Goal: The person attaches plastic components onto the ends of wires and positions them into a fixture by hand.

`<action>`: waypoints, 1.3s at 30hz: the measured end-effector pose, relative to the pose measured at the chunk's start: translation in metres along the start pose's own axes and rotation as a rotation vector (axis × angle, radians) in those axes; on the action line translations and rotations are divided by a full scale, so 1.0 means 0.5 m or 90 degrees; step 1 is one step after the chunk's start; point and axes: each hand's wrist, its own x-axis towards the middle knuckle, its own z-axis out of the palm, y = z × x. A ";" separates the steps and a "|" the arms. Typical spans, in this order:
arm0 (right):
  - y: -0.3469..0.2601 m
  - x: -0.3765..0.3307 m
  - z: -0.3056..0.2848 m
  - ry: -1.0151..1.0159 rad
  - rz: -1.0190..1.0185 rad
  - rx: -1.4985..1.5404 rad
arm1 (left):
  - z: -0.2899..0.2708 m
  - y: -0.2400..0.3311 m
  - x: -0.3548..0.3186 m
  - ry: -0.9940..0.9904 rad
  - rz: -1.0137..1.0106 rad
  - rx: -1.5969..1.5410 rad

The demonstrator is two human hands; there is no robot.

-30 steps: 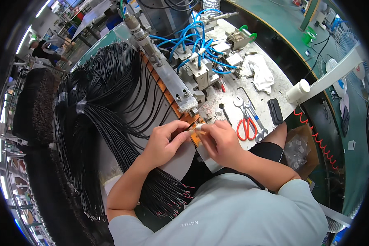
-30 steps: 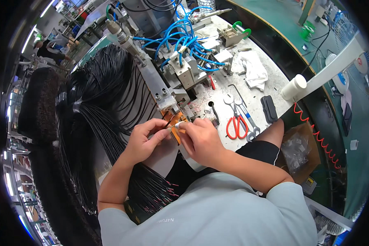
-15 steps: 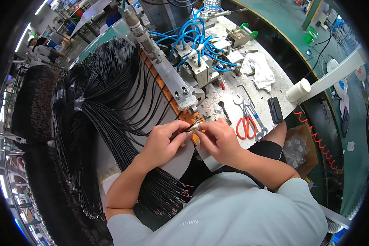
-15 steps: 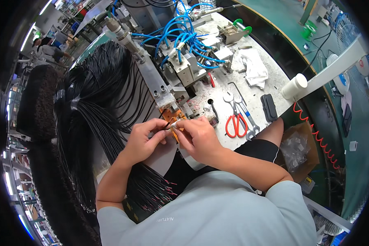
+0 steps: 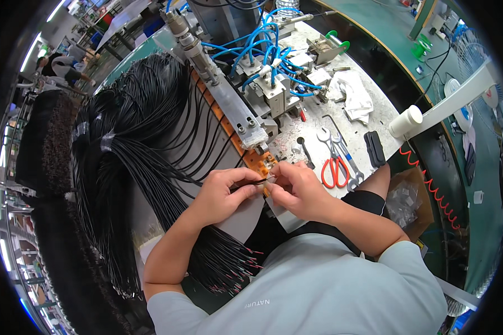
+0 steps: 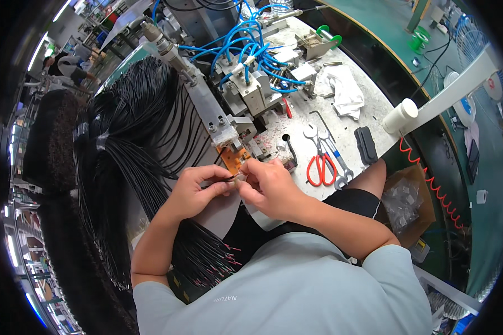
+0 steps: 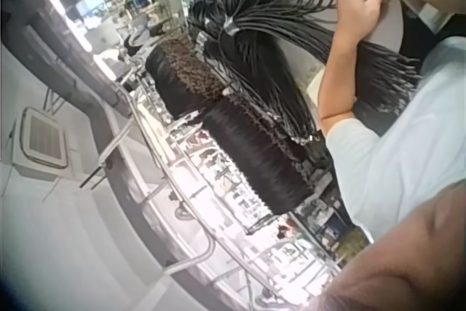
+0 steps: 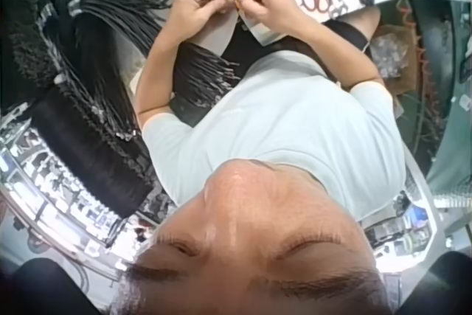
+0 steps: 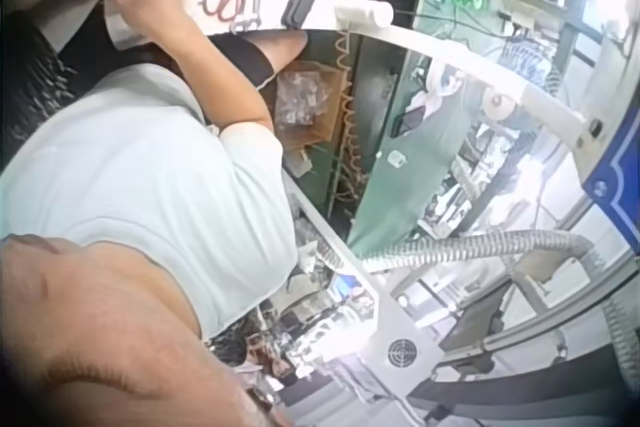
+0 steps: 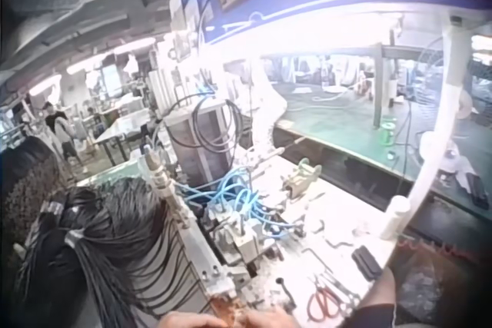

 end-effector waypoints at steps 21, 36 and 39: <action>0.107 0.028 0.012 0.163 0.199 0.234 | 0.002 0.050 -0.021 0.015 0.034 0.115; 0.092 0.045 -0.012 0.066 0.235 0.205 | 0.020 0.005 0.007 0.147 0.213 0.321; 0.095 0.047 -0.013 0.072 0.215 0.168 | 0.012 -0.001 0.007 0.171 0.239 0.543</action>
